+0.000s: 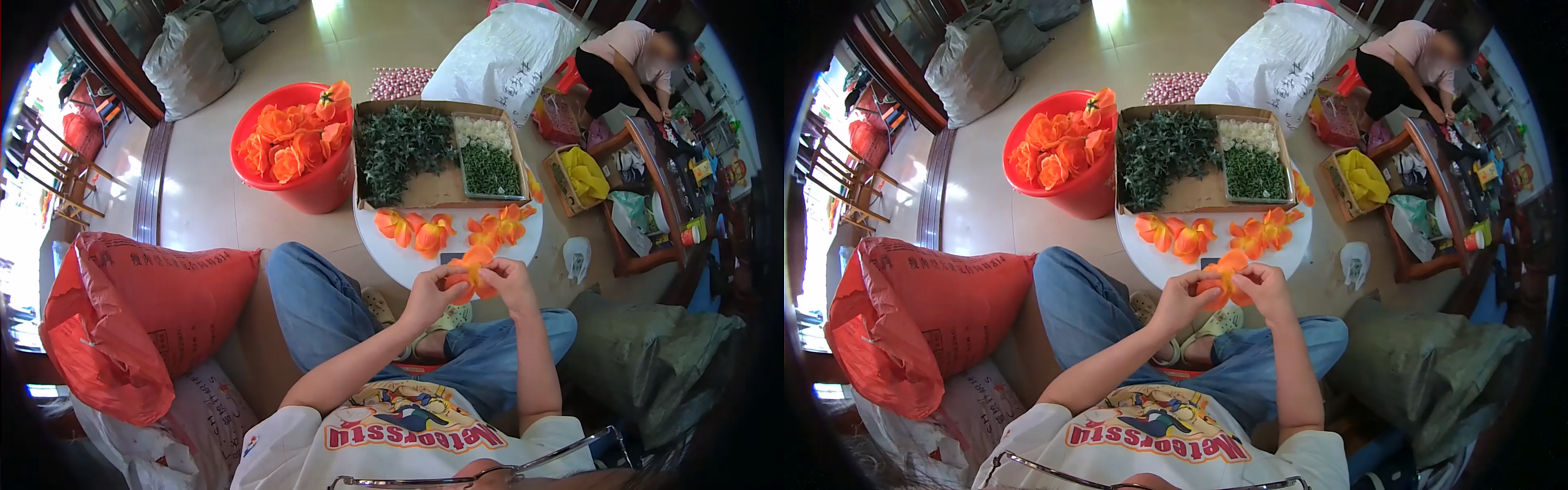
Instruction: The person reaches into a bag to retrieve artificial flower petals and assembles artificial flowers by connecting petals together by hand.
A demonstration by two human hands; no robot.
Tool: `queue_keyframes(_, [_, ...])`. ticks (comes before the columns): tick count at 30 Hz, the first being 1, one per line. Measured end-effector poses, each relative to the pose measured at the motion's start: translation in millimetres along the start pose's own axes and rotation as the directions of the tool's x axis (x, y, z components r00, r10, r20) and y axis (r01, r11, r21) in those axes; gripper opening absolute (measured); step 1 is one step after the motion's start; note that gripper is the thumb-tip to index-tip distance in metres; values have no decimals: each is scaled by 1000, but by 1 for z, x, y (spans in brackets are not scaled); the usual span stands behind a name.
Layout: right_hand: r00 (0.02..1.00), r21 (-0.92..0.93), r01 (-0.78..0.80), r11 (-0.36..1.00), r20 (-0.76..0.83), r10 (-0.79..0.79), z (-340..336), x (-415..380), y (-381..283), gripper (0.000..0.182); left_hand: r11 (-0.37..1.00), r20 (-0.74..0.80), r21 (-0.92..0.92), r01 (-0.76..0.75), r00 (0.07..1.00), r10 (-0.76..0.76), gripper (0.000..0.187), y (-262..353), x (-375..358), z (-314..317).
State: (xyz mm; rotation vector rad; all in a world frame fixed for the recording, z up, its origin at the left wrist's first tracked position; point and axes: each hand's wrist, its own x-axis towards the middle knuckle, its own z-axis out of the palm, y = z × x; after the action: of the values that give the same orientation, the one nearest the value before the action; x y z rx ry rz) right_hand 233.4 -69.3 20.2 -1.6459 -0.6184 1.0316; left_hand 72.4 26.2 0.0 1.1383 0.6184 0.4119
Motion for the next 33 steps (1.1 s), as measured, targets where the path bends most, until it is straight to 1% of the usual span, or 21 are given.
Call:
queue_keyframes(2, [1000,38,-12,999,-19,12,-1,3,-1,8,1000,-27,-19,10,1000,-10,24,-2,1,1])
queue_keyframes(5, [999,-15,9,1000,-31,-10,-1,7,-5,7,998,-57,-65,8,998,-11,22,-1,6,4])
queue_keyframes(8, [998,67,-54,996,28,52,6,2,-21,9,994,-60,-108,-11,998,4,19,-2,9,6])
queue_keyframes(11, [998,26,-54,998,-22,54,2,9,-14,14,994,-70,-111,-3,998,-5,16,-3,9,7])
queue_keyframes(14, [1000,10,-27,1000,11,27,-5,16,-3,18,991,-90,-132,8,996,-20,12,-8,8,7])
queue_keyframes(16, [998,19,-50,999,29,49,-5,17,-5,18,989,-96,-150,8,995,-23,11,-12,7,6])
queue_keyframes(19, [996,39,-58,998,64,55,-7,20,-5,18,990,-111,-129,58,991,-73,10,-12,5,6])
queue_keyframes(22, [994,40,-50,998,102,46,-12,24,0,19,984,-105,-159,82,990,-100,10,-18,5,7])
queue_keyframes(25, [992,15,-54,998,115,52,-12,25,-4,20,959,-113,-257,122,981,-155,11,-24,3,9])
queue_keyframes(28, [990,2,-67,998,126,66,-13,28,-4,21,955,-97,-238,175,974,-203,10,-29,1,5])
queue_keyframes(33, [987,-13,-44,999,154,45,-15,35,6,22,953,-99,-251,167,975,-197,10,-38,1,3])
